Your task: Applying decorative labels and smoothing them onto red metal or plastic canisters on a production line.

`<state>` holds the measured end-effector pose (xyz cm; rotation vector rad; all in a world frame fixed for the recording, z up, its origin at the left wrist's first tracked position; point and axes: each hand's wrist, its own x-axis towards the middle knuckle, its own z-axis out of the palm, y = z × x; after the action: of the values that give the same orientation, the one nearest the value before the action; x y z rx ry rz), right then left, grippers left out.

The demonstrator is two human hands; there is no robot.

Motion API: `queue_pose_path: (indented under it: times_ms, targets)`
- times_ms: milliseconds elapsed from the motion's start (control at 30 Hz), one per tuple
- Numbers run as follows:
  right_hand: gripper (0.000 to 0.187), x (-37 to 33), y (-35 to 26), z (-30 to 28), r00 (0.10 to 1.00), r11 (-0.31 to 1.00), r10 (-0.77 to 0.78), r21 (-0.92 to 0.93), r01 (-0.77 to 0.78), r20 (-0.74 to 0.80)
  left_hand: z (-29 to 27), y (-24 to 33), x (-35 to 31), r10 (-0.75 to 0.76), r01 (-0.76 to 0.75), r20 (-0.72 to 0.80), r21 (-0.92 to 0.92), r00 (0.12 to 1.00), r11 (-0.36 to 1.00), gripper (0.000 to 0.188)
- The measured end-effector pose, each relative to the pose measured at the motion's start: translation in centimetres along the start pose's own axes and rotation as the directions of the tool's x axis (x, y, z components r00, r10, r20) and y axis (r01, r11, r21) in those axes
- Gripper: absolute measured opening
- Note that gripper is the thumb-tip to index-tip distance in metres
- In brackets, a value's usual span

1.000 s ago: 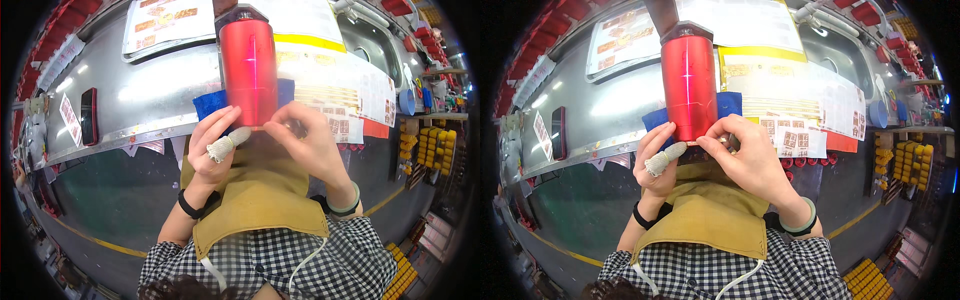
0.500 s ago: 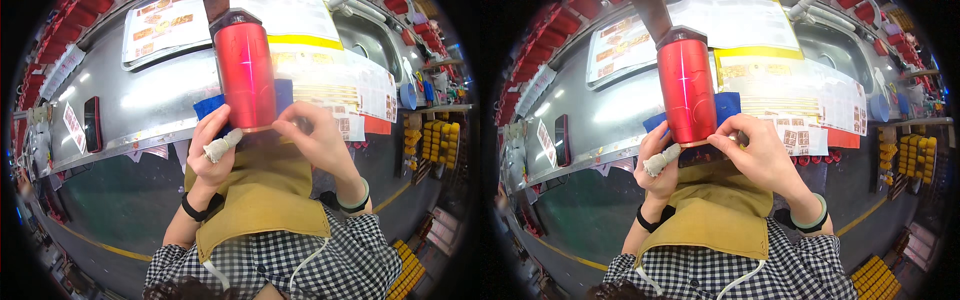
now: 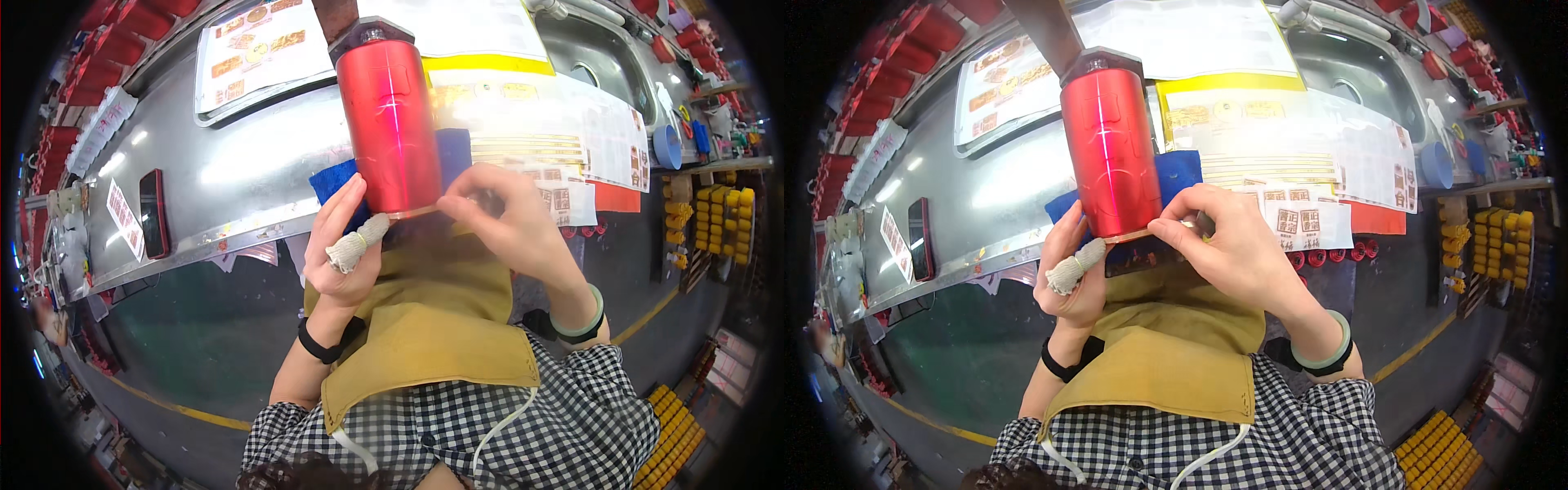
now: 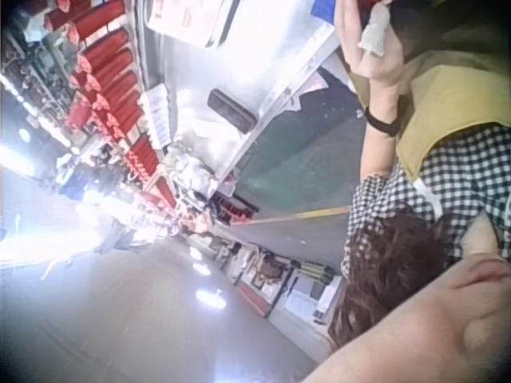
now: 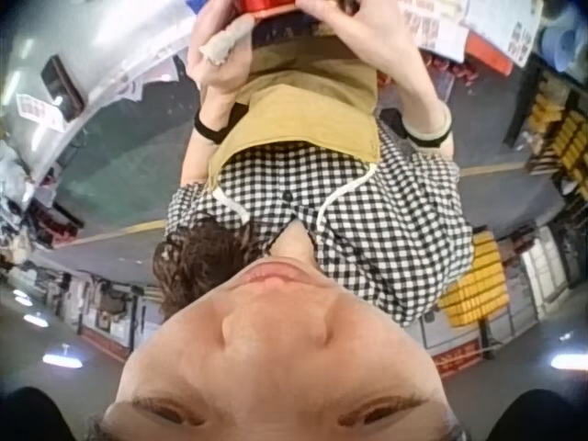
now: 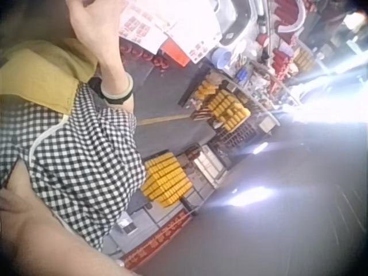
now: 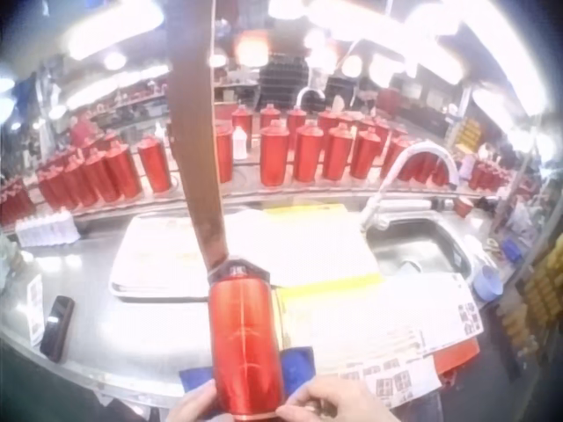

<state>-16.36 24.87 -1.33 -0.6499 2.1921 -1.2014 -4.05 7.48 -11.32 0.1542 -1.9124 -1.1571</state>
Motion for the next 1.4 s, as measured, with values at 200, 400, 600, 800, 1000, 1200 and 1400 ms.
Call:
queue_pose_path:
  times_ms: [200, 400, 600, 800, 1000, 1200, 1400]
  targets:
    - [0.025, 0.1, 0.6, -0.2, 1.000, 1.000, 0.027, 0.003, -0.027, -0.005, -0.3, 1.4, 0.7, 0.087, -0.123, 0.134, 0.290, 0.987, 0.949, 0.037]
    - [0.025, 0.1, 0.5, 0.0, 1.000, 1.000, 0.013, 0.012, -0.014, 0.004, 0.3, 1.6, 2.4, 0.173, -0.209, 0.183, 0.206, 0.968, 0.956, 0.017]
    - [0.025, -0.1, 0.7, 0.0, 1.000, 0.999, -0.003, 0.049, 0.003, 0.001, 0.0, 1.3, 1.6, 0.068, -0.083, 0.116, 0.134, 0.991, 0.987, 0.021]
    - [0.026, 0.0, 1.0, 0.1, 1.000, 0.998, 0.029, 0.062, -0.029, 0.002, 0.1, 2.1, 1.7, 0.211, -0.272, 0.232, 0.274, 0.950, 0.922, 0.041]
    - [0.026, 0.2, 1.0, 0.0, 0.999, 0.997, 0.052, 0.056, -0.053, 0.008, 0.1, 1.4, 2.3, 0.232, -0.273, 0.223, 0.174, 0.947, 0.946, 0.041]
    - [0.026, 0.0, 1.1, 0.1, 1.000, 0.998, 0.010, 0.057, -0.010, -0.006, -0.3, 0.5, 0.2, -0.016, 0.009, 0.085, 0.082, 0.996, 0.997, 0.044]
    - [0.026, 0.2, 1.2, 0.1, 0.999, 0.997, 0.042, 0.067, -0.043, 0.006, 0.0, 2.0, 1.3, 0.133, -0.187, 0.195, 0.292, 0.972, 0.938, 0.039]
